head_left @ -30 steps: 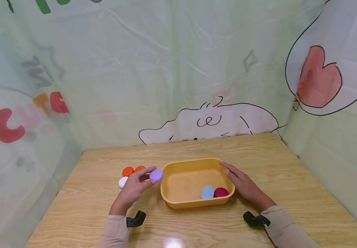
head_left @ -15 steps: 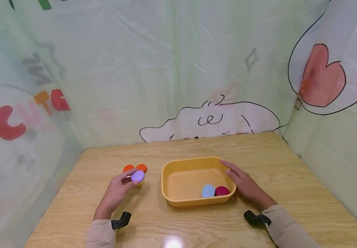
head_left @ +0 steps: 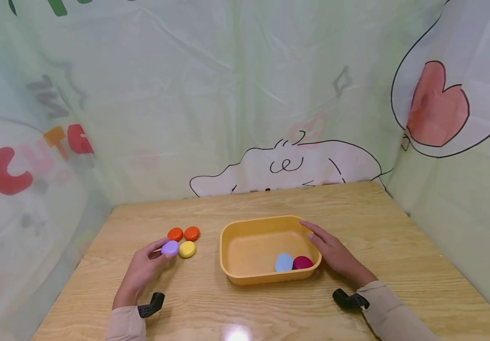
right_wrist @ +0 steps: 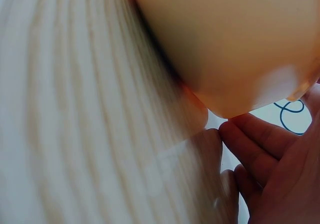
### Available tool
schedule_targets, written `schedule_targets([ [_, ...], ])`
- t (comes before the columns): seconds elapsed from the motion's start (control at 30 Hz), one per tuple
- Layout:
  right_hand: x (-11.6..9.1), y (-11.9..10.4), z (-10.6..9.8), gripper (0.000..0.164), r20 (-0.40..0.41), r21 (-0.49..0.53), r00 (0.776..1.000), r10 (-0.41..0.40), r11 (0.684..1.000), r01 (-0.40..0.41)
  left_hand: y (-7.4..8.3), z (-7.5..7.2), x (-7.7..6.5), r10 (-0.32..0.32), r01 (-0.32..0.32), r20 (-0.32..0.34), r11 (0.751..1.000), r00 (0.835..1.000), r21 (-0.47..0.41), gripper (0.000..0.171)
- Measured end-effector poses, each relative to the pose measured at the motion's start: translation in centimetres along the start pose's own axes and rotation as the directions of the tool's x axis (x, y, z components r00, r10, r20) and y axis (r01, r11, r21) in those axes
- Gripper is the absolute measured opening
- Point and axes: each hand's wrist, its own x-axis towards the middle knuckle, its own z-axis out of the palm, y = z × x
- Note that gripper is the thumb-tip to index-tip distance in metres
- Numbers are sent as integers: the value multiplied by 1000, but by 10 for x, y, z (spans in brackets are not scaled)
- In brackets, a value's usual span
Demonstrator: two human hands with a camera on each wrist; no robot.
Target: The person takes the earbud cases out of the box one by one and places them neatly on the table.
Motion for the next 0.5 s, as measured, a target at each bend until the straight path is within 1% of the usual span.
schedule_targets([
  [0.13,0,-1,0,48,-2,4,1000,5,1000,-5,-6,-8,-2,-30,30,2,1000,1000,-7,60],
  [0.3,-1,0,1,48,7,1,1000,12,1000,-12,-15,-18,-4,-70,69,9,997,998,25,64],
  [0.47,0,-1,0,48,1,-6,1000,7,1000,-7,-21,-26,-5,-78,77,29,997,997,30,69],
  [0.5,0,-1,-1,48,0,-6,1000,4,1000,-4,-23,-26,-4,-77,75,25,996,997,45,69],
])
